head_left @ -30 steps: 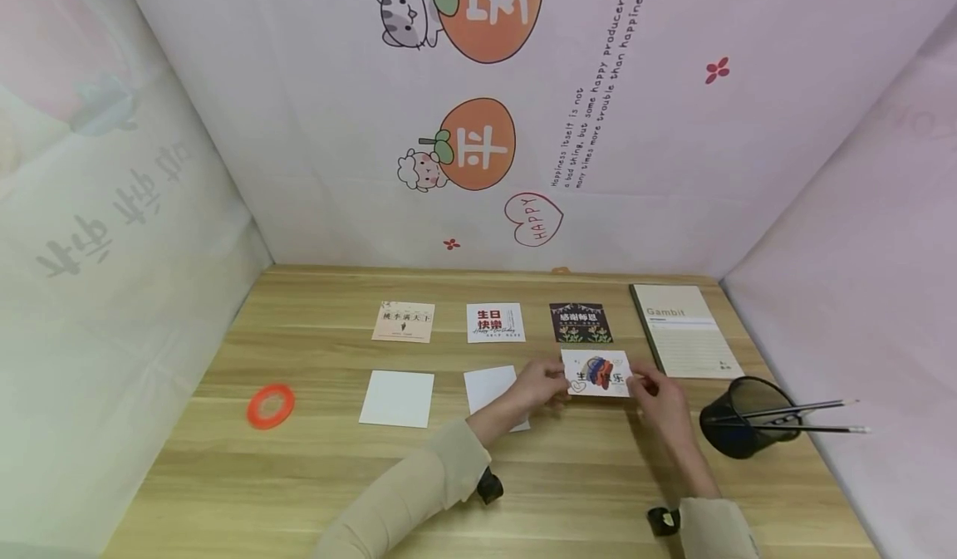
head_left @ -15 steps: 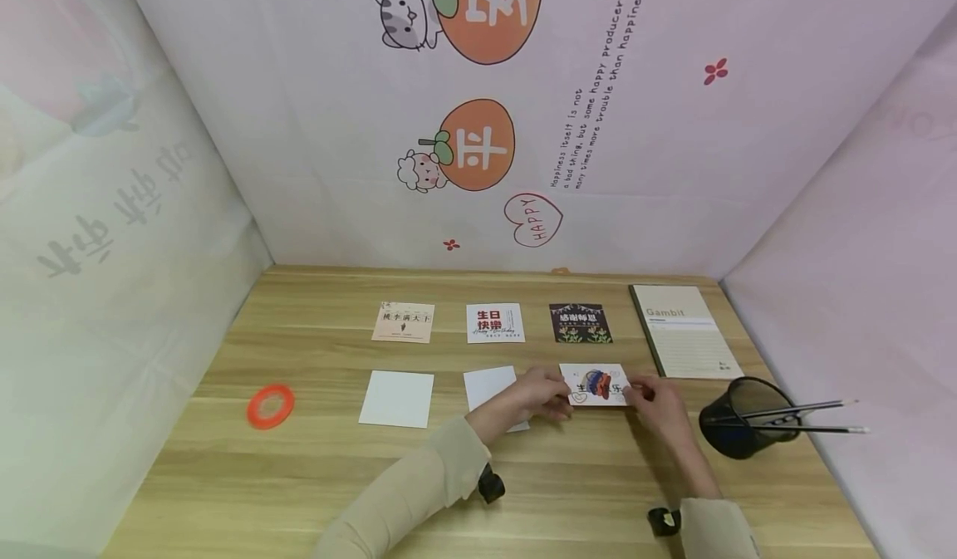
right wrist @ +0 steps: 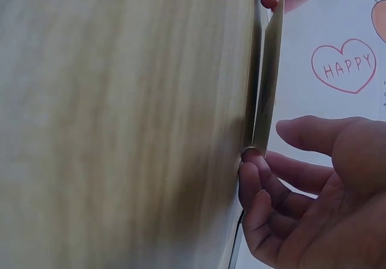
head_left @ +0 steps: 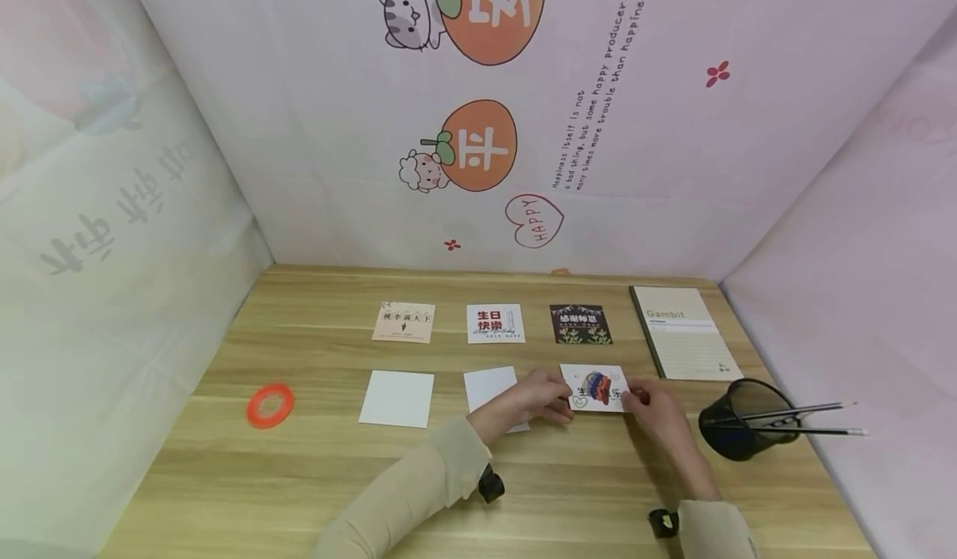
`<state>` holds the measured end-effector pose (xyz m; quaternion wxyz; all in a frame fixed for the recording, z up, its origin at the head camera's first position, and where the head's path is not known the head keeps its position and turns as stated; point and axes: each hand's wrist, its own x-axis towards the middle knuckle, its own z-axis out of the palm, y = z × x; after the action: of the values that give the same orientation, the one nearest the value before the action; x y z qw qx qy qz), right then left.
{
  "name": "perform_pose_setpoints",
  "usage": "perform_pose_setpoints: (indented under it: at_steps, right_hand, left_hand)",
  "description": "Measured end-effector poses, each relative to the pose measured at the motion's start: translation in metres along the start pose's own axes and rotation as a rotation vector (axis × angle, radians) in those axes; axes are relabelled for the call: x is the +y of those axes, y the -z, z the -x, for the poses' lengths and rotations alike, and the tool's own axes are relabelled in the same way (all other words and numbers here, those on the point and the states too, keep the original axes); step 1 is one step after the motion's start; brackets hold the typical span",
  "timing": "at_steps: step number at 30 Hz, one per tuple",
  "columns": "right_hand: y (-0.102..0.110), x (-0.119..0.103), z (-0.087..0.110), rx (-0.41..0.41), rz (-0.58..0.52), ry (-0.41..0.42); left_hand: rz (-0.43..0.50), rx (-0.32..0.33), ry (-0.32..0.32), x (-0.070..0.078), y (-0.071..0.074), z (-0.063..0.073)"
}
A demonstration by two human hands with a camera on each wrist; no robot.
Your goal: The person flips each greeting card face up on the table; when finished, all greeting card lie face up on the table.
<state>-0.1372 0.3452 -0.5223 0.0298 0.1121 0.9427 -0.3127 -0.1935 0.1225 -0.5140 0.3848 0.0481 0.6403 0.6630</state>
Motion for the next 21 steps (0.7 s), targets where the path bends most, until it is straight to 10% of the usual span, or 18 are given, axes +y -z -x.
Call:
perform_pose_setpoints:
  at_steps: [7, 16, 21]
  right_hand:
    - [0.000, -0.003, 0.001, 0.007, 0.047, -0.003]
    - [-0.002, -0.018, 0.007, 0.048, 0.034, 0.005]
    - [-0.008, -0.031, 0.009, 0.115, -0.009, 0.106]
  left_hand:
    - [-0.183, 0.028, -0.027, 0.005, 0.004, 0.010]
    - [-0.982, 0.215, -0.320, 0.005, 0.016, 0.056]
    - [-1.245, 0.344, -0.336, -0.005, 0.025, 0.075]
